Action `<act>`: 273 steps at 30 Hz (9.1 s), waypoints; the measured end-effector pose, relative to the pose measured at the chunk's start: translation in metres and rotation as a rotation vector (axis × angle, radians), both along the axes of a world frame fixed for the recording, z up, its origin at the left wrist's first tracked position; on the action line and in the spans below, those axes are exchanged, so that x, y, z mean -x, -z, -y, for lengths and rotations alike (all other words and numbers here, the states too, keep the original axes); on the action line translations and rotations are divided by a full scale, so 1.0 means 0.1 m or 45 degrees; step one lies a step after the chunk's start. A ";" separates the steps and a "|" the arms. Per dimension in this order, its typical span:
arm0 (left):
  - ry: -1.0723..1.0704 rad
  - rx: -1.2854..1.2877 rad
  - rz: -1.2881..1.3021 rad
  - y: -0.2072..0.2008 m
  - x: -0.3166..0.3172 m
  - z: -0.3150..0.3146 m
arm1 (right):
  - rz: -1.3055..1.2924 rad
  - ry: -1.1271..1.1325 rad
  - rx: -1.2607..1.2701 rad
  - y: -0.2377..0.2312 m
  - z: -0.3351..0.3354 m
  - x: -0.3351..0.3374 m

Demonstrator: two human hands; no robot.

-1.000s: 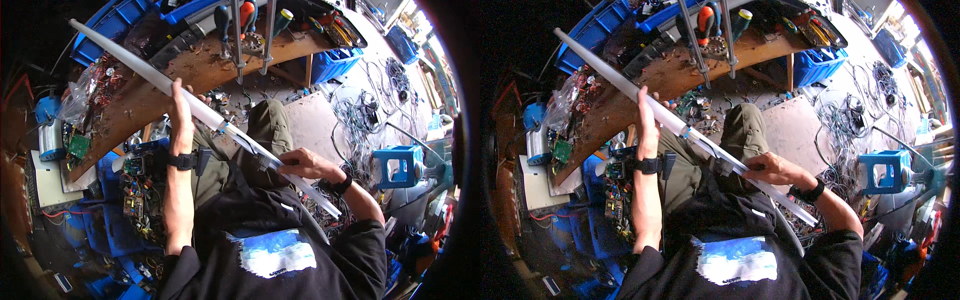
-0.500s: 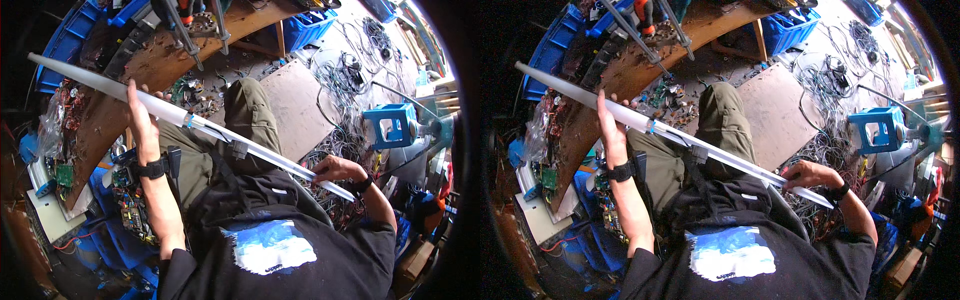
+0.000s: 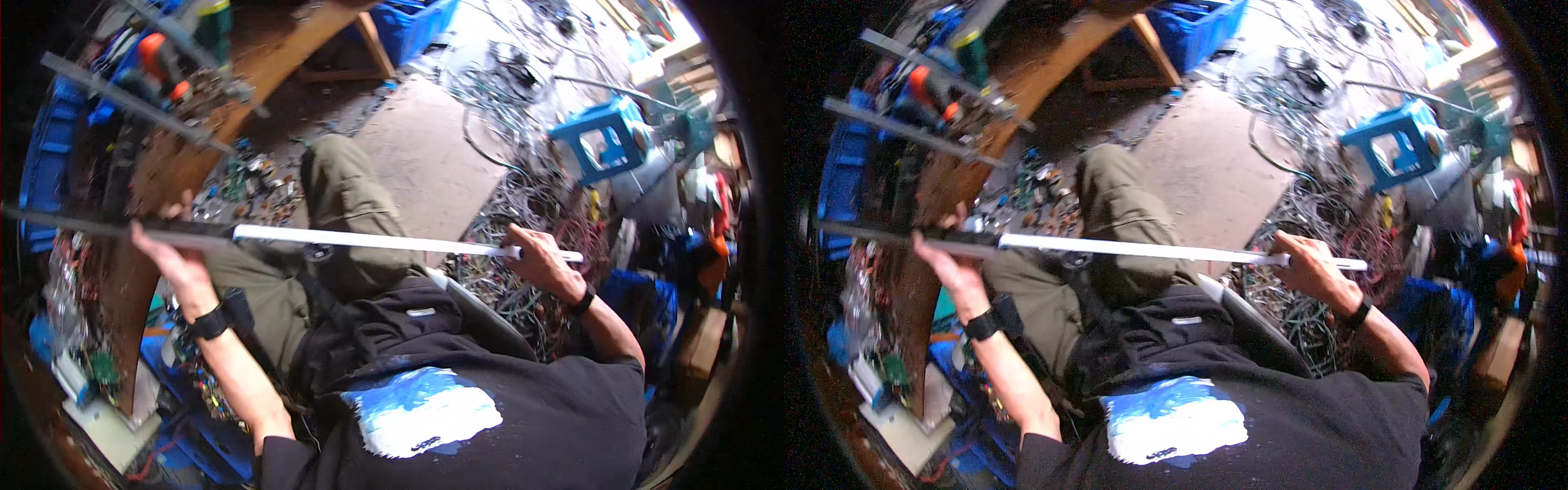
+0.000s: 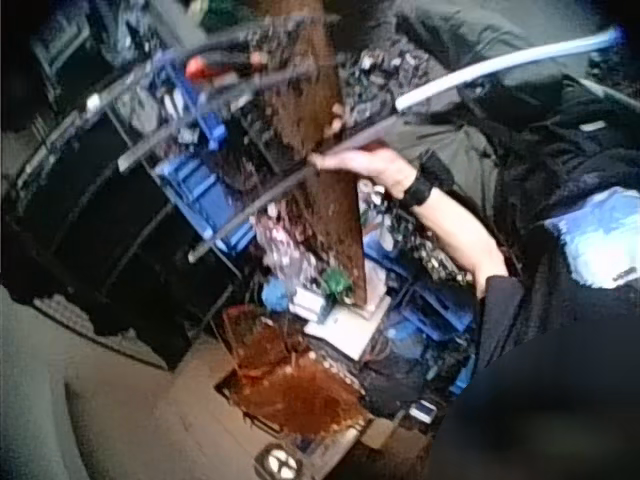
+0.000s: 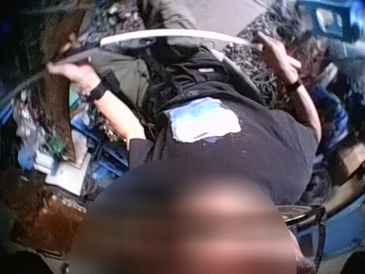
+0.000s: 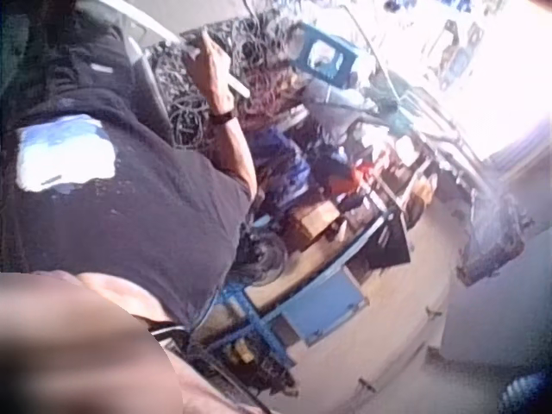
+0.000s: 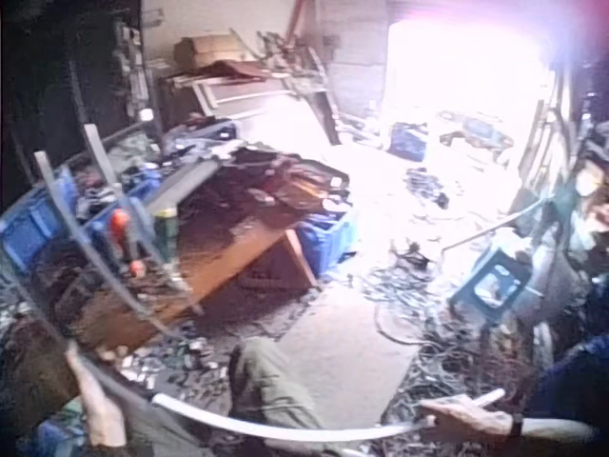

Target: The person disassembles a fluorescent tube light fixture using a screwdriver, removes the tube, and then reassembles the fixture by screwing the end caps back on. The person handles the fixture and tube repeatedly during the process.

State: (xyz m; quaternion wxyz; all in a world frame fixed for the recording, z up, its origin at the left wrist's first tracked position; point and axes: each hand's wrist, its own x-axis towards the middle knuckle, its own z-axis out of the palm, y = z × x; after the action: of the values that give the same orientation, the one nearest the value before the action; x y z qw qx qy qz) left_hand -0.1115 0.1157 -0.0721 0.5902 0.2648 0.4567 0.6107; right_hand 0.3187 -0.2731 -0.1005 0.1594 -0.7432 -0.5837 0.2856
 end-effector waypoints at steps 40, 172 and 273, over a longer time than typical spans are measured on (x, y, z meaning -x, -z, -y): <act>-0.125 0.010 -0.034 -0.09 -0.12 0.08 | -0.161 -0.540 0.080 0.07 -1.01 0.36; 0.094 0.095 0.046 -0.28 0.02 0.57 | -0.113 1.567 -0.655 0.79 0.63 -1.21; 0.386 0.087 -0.362 0.05 -2.41 0.19 | -0.759 2.159 -1.322 1.24 3.36 -4.00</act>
State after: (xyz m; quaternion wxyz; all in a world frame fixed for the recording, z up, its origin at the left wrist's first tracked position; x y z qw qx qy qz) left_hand 0.1299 0.0971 -0.0776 0.6137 0.3938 0.5106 0.4555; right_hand 0.7192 -0.6094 -0.2241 0.7465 -0.6490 0.1427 -0.0348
